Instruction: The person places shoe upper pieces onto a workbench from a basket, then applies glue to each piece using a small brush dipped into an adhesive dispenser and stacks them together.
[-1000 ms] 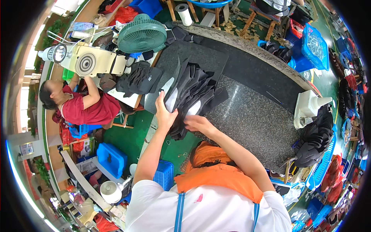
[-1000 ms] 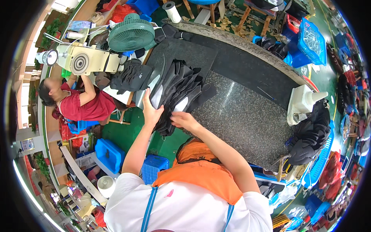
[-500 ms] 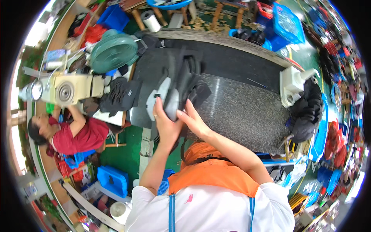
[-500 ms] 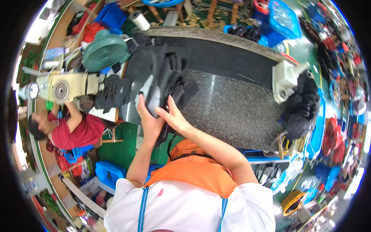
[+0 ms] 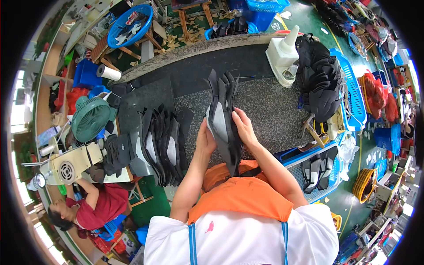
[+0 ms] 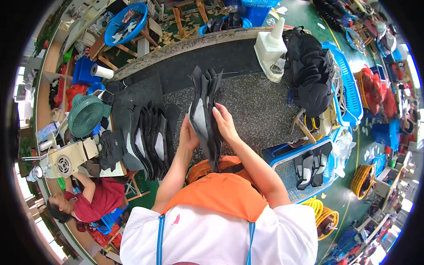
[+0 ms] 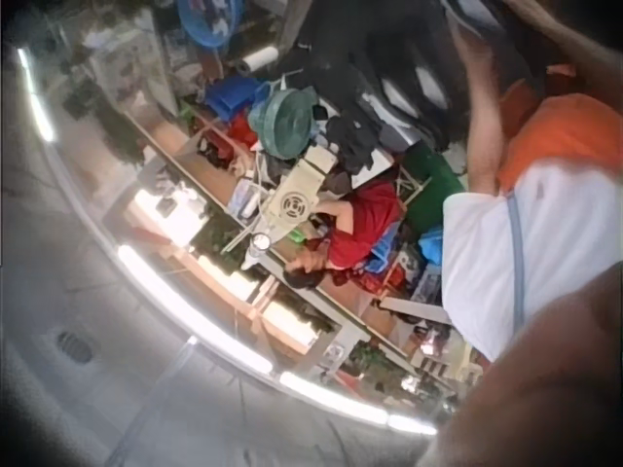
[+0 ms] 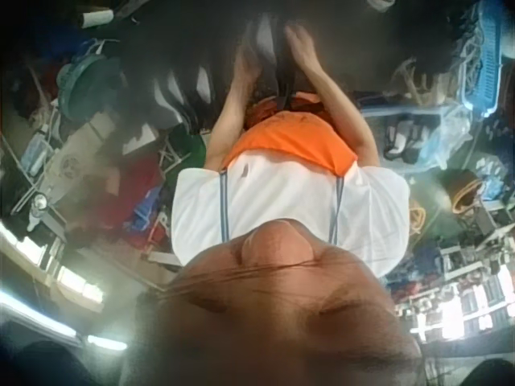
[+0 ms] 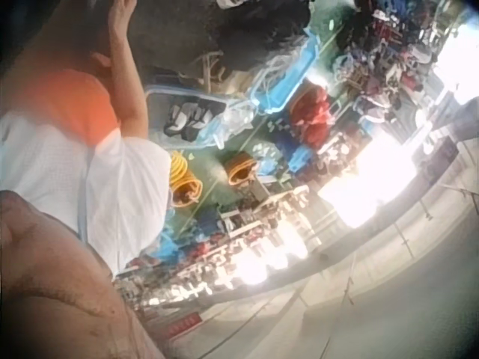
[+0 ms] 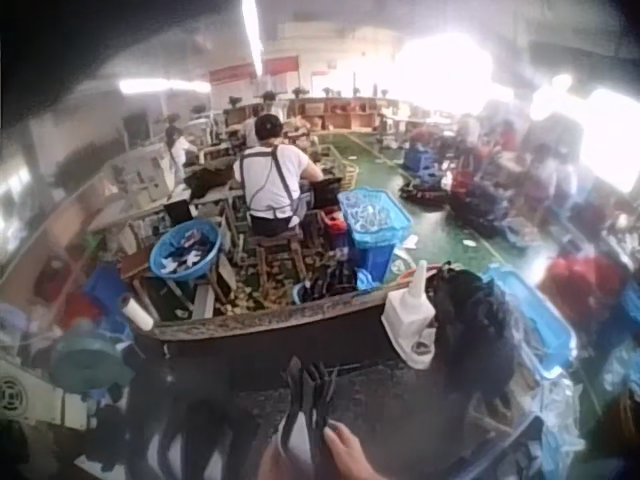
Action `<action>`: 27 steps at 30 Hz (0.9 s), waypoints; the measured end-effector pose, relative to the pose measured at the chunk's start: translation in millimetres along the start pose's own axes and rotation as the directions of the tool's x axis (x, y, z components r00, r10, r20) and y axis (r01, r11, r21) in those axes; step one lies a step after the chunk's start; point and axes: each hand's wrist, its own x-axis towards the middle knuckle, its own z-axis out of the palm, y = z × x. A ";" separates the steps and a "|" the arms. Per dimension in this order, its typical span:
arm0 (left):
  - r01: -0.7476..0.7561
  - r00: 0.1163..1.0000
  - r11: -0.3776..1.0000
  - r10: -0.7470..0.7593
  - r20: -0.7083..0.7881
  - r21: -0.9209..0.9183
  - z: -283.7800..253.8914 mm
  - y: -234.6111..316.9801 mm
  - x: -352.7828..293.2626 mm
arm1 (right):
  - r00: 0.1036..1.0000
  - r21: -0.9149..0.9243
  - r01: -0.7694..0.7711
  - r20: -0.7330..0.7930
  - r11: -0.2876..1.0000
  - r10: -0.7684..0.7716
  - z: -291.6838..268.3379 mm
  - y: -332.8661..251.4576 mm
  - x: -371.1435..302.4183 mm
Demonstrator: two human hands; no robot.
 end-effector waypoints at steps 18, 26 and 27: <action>-0.403 0.912 0.913 0.394 0.113 0.066 67.9 -1.1 -57.3 | 0.870 -0.462 0.488 0.318 0.740 -0.376 -47.4 -71.7 7.7; -0.119 0.934 0.985 0.067 0.351 0.128 87.3 1.6 -27.3 | 0.671 -0.416 0.397 0.740 0.818 0.050 -65.5 -82.9 -12.9; -0.109 0.972 0.983 0.073 0.222 0.151 89.0 4.6 -20.9 | 0.740 -0.388 0.257 0.668 0.885 0.078 -70.8 -76.7 -9.1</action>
